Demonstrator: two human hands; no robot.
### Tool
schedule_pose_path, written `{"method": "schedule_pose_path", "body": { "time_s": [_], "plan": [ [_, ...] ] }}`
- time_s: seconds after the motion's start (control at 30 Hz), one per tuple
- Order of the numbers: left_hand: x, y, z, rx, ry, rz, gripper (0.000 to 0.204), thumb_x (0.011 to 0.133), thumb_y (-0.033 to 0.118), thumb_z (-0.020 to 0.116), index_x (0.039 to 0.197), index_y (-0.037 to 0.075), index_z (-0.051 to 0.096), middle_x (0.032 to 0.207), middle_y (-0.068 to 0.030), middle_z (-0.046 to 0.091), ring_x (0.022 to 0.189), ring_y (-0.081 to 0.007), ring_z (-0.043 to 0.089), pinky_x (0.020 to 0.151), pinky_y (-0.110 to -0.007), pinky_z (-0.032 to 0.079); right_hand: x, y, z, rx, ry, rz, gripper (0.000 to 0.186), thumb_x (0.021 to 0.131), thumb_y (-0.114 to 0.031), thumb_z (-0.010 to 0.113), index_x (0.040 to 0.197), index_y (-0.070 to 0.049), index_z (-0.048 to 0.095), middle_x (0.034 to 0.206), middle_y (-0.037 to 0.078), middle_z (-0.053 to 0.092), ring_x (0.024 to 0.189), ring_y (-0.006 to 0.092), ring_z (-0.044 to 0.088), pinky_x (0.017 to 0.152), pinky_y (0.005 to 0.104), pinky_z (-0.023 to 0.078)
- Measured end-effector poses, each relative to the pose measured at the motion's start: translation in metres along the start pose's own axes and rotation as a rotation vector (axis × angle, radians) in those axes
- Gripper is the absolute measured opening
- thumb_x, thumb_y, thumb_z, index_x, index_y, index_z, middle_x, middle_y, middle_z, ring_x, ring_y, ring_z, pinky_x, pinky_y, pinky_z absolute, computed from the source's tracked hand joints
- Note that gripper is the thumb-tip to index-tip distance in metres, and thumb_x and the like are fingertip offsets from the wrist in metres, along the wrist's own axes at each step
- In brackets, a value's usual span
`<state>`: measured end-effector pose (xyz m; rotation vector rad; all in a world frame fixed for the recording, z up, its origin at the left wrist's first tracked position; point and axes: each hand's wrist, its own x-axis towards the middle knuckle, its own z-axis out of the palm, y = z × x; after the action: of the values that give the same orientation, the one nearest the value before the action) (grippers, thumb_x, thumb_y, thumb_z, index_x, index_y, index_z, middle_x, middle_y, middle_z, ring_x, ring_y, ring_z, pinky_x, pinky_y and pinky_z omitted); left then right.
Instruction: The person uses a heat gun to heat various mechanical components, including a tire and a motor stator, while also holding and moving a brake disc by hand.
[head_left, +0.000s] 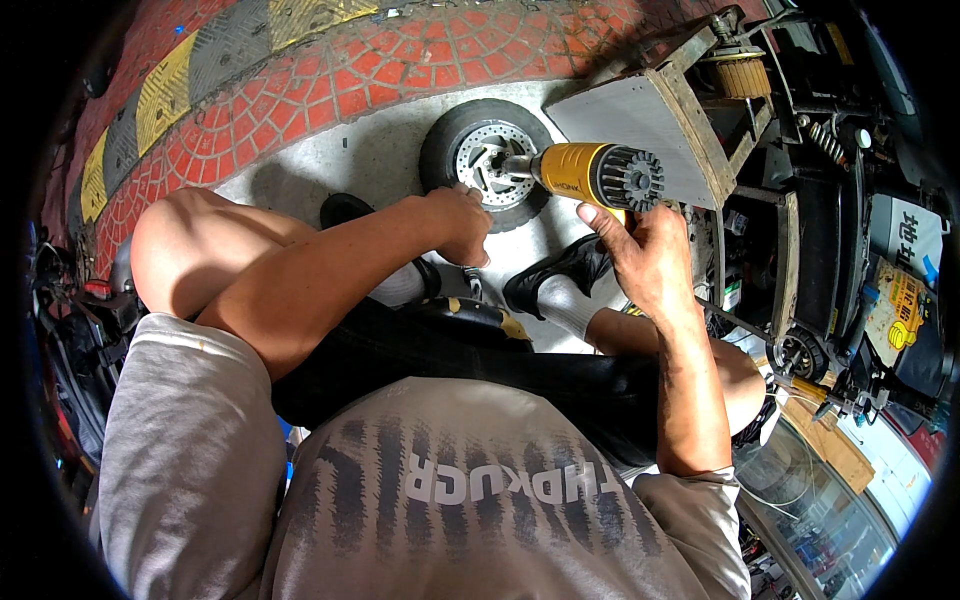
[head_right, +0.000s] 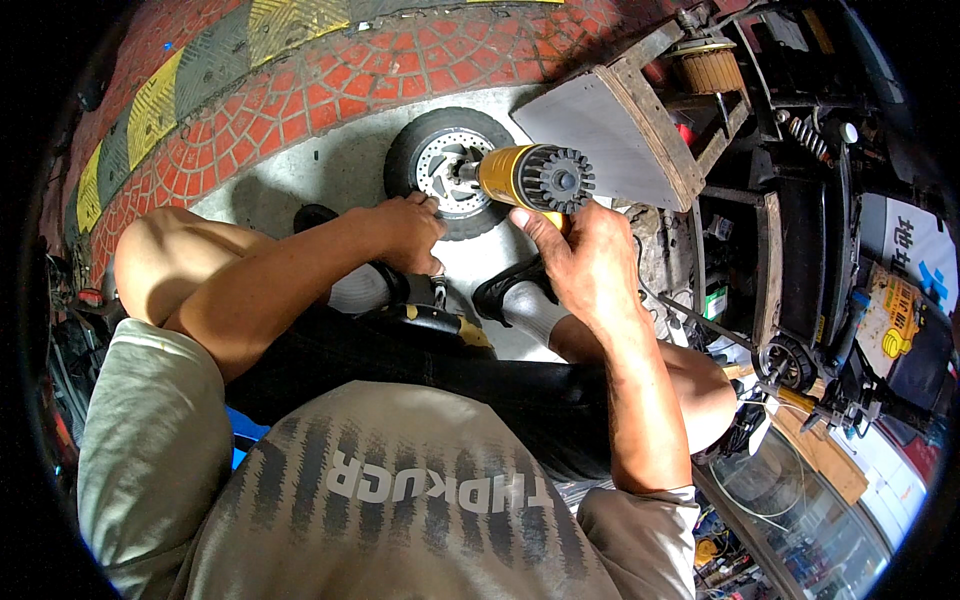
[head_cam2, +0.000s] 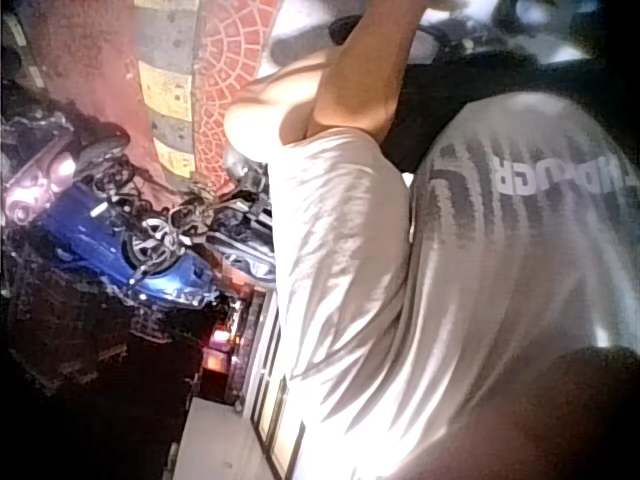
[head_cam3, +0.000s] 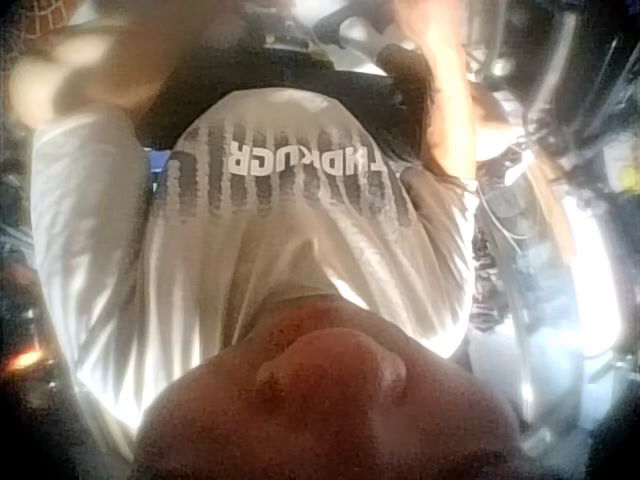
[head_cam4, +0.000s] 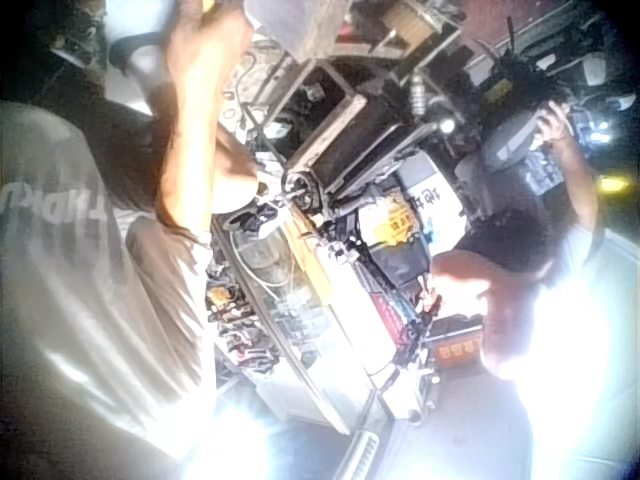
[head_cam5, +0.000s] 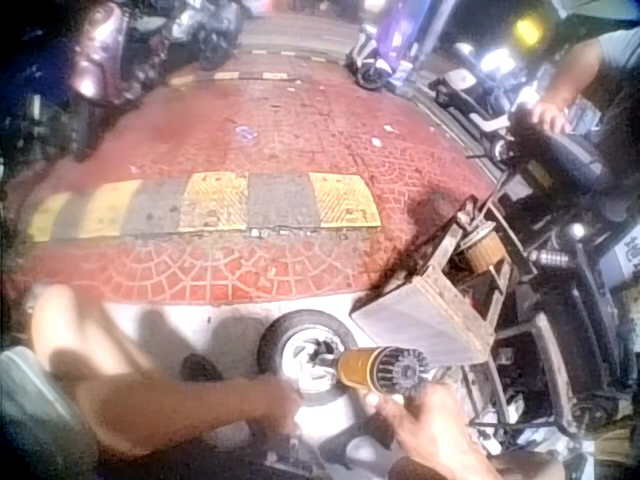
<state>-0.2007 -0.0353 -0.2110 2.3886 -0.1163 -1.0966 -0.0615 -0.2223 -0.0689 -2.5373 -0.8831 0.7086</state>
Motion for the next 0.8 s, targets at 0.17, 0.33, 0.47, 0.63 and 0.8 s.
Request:
{"method": "schedule_pose_path", "body": {
  "time_s": [0.17,0.33,0.47,0.63,0.8],
  "plan": [
    [0.000,0.000,0.000,-0.003,0.007,-0.003,0.075,0.093,0.058,0.065,0.143,0.002,0.065,0.160,-0.0285,0.046,0.147,-0.0455,0.044,0.119,-0.052,0.040,0.000,0.001,0.001,0.024,0.005,-0.001,0.060,0.092,-0.046,0.083,0.071,0.007,0.066,0.057,0.020,0.060,0.053,0.0305,0.060,0.056,0.0455,0.049],
    [0.000,0.001,-0.002,-0.003,-0.018,-0.001,0.076,0.093,0.057,0.066,0.145,0.001,0.062,0.160,-0.0310,0.044,0.148,-0.0466,0.042,0.120,-0.053,0.039,0.000,-0.001,0.000,0.014,0.002,0.005,0.059,0.092,-0.045,0.083,0.071,0.007,0.066,0.057,0.019,0.060,0.053,0.0306,0.060,0.056,0.0454,0.049],
    [-0.002,0.002,-0.006,-0.016,-0.048,0.001,0.078,0.094,0.054,0.067,0.148,-0.001,0.058,0.162,-0.0346,0.038,0.151,-0.0477,0.038,0.121,-0.054,0.038,0.000,0.002,0.001,0.010,0.010,-0.005,0.059,0.092,-0.045,0.083,0.071,0.007,0.066,0.057,0.019,0.060,0.053,0.0299,0.060,0.056,0.0448,0.049],
    [0.003,-0.002,0.003,-0.008,0.050,0.015,0.070,0.093,0.054,0.066,0.138,0.000,0.068,0.153,-0.0293,0.053,0.142,-0.0459,0.048,0.117,-0.051,0.043,-0.002,-0.006,-0.004,0.035,0.018,0.006,0.055,0.093,-0.041,0.083,0.074,0.008,0.067,0.057,0.017,0.060,0.052,0.0273,0.059,0.056,0.0442,0.048],
    [0.017,-0.010,0.016,-0.098,0.243,-0.014,0.062,0.093,0.049,0.067,0.130,-0.002,0.071,0.145,-0.0283,0.059,0.137,-0.0449,0.054,0.114,-0.050,0.046,-0.003,-0.005,-0.004,0.052,0.023,0.022,0.050,0.094,-0.036,0.082,0.078,0.008,0.069,0.058,0.016,0.061,0.052,0.0249,0.058,0.055,0.0430,0.046]
  ]
}}
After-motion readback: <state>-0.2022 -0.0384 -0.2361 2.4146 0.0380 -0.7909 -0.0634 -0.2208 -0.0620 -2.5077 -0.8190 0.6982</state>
